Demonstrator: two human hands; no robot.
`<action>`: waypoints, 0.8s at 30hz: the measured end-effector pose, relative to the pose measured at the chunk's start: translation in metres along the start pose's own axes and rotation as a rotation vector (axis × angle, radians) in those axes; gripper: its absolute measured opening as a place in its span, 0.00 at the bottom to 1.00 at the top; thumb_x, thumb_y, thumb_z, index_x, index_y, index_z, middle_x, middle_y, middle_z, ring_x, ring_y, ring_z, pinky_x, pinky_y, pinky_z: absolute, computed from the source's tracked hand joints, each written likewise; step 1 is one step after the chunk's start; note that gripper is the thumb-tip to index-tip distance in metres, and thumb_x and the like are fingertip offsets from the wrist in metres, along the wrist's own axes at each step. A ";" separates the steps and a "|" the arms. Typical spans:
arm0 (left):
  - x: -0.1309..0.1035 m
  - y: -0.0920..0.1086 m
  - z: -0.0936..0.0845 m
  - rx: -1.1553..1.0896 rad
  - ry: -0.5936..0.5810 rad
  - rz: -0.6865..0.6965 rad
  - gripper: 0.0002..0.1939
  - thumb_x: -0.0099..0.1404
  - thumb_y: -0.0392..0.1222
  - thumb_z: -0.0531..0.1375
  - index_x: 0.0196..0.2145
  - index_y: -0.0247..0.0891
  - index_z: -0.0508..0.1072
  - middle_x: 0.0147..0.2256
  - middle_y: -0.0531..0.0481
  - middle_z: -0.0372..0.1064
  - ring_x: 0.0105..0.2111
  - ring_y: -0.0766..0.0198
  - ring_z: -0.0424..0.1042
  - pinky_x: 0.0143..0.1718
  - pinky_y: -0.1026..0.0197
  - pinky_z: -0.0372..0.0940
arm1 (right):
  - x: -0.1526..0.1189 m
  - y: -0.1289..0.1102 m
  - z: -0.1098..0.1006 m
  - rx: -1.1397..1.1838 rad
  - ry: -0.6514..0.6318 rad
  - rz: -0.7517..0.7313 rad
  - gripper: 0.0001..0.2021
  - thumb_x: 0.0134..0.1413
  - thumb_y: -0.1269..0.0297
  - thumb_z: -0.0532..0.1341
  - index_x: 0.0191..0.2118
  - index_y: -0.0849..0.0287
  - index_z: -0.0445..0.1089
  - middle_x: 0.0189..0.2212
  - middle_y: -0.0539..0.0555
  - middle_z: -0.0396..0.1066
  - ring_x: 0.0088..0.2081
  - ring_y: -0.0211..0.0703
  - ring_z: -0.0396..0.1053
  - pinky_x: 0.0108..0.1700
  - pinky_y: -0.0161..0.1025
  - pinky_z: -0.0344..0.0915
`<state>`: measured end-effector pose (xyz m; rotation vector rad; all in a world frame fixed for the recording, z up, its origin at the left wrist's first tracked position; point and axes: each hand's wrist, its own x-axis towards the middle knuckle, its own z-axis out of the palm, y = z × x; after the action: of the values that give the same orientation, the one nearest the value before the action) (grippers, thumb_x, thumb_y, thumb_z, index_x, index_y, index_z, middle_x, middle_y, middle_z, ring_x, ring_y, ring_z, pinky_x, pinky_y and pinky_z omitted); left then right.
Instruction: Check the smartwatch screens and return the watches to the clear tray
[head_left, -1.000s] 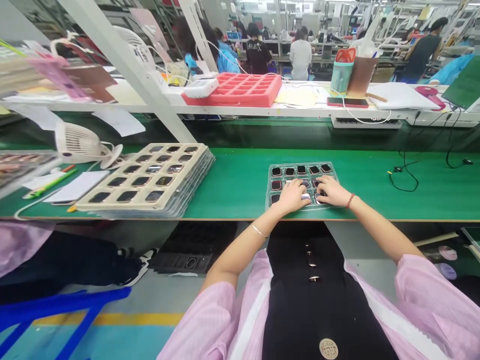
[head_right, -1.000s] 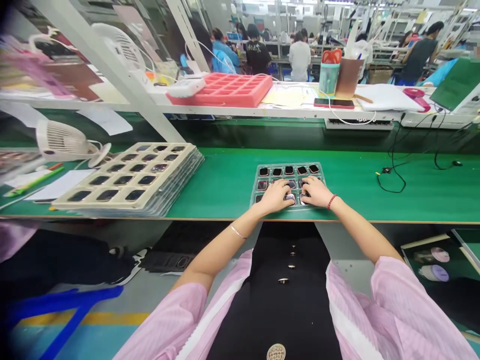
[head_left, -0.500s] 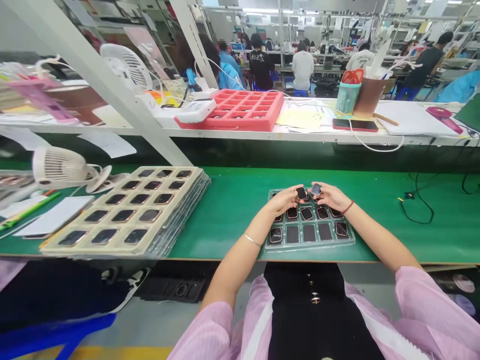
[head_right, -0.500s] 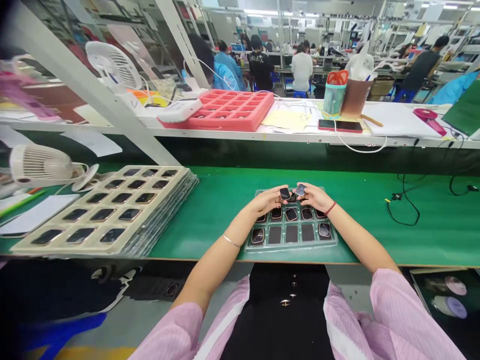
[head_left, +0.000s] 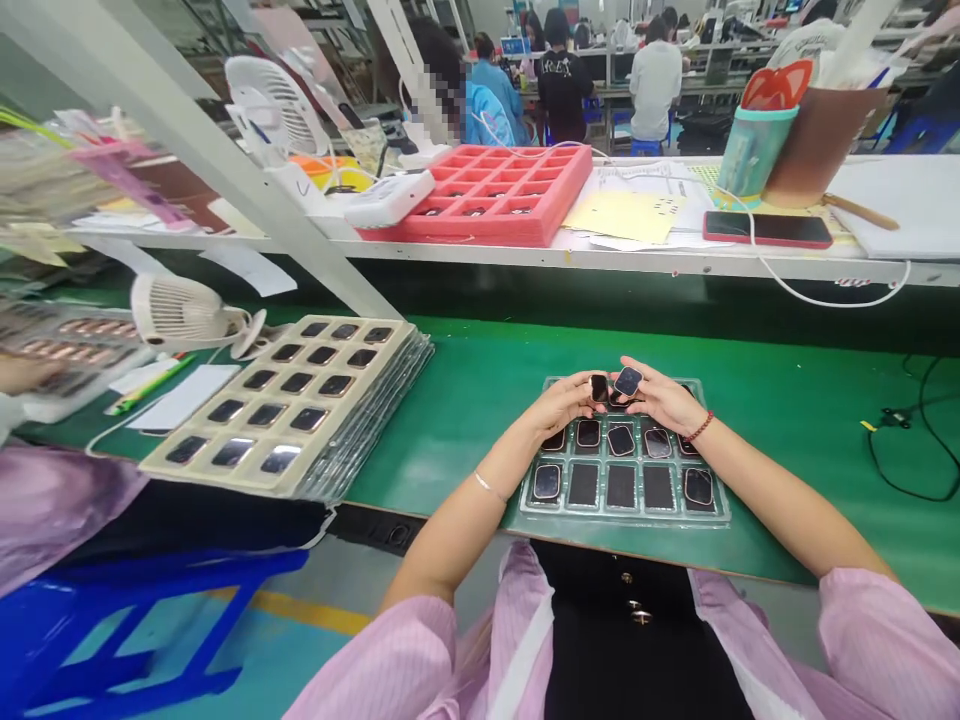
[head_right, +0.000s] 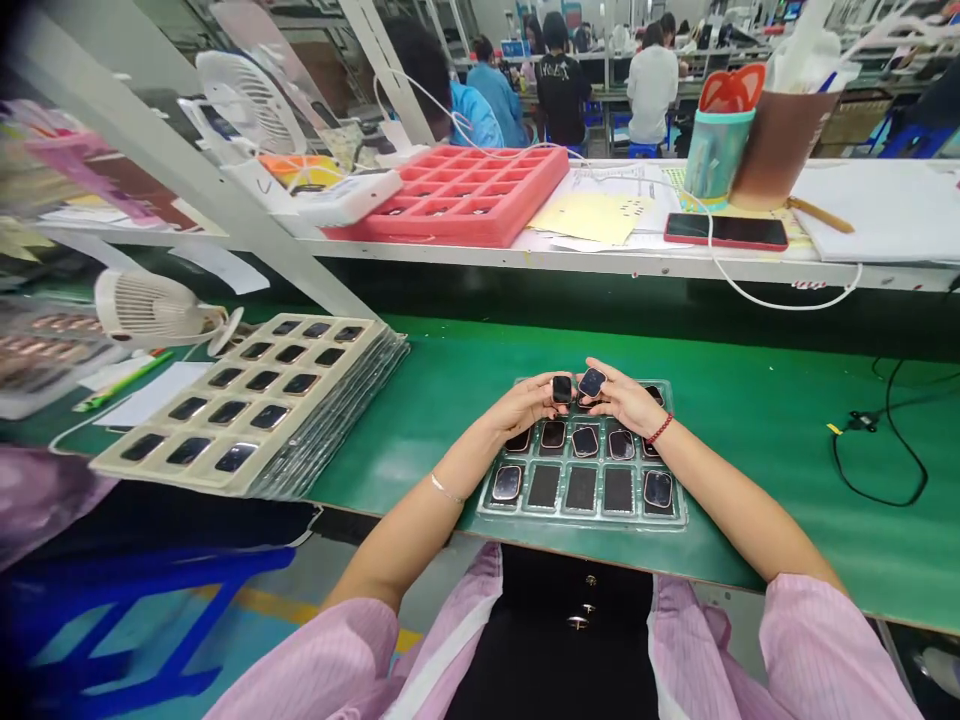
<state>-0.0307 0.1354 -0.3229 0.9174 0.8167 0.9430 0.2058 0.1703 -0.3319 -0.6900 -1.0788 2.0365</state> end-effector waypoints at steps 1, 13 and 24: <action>-0.002 0.001 -0.001 -0.005 0.018 -0.005 0.33 0.55 0.52 0.75 0.54 0.34 0.75 0.43 0.40 0.79 0.33 0.64 0.78 0.33 0.65 0.68 | 0.001 0.002 0.000 0.005 -0.012 0.001 0.27 0.61 0.67 0.65 0.65 0.52 0.66 0.58 0.56 0.74 0.40 0.39 0.78 0.40 0.37 0.80; -0.012 0.008 -0.011 -0.007 0.106 -0.015 0.32 0.55 0.50 0.75 0.54 0.35 0.75 0.45 0.40 0.79 0.33 0.62 0.79 0.30 0.66 0.70 | 0.007 0.013 -0.002 0.062 -0.048 0.023 0.26 0.61 0.65 0.67 0.65 0.53 0.68 0.42 0.53 0.74 0.37 0.37 0.75 0.38 0.35 0.80; -0.011 0.006 -0.012 0.013 0.016 -0.041 0.28 0.58 0.49 0.74 0.53 0.38 0.76 0.42 0.43 0.79 0.35 0.59 0.81 0.34 0.65 0.74 | 0.005 0.011 -0.001 0.093 -0.057 0.019 0.23 0.50 0.60 0.75 0.52 0.55 0.76 0.40 0.51 0.75 0.33 0.35 0.76 0.34 0.32 0.79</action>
<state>-0.0472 0.1302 -0.3198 0.9018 0.8532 0.9119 0.1998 0.1707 -0.3421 -0.6005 -1.0066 2.1197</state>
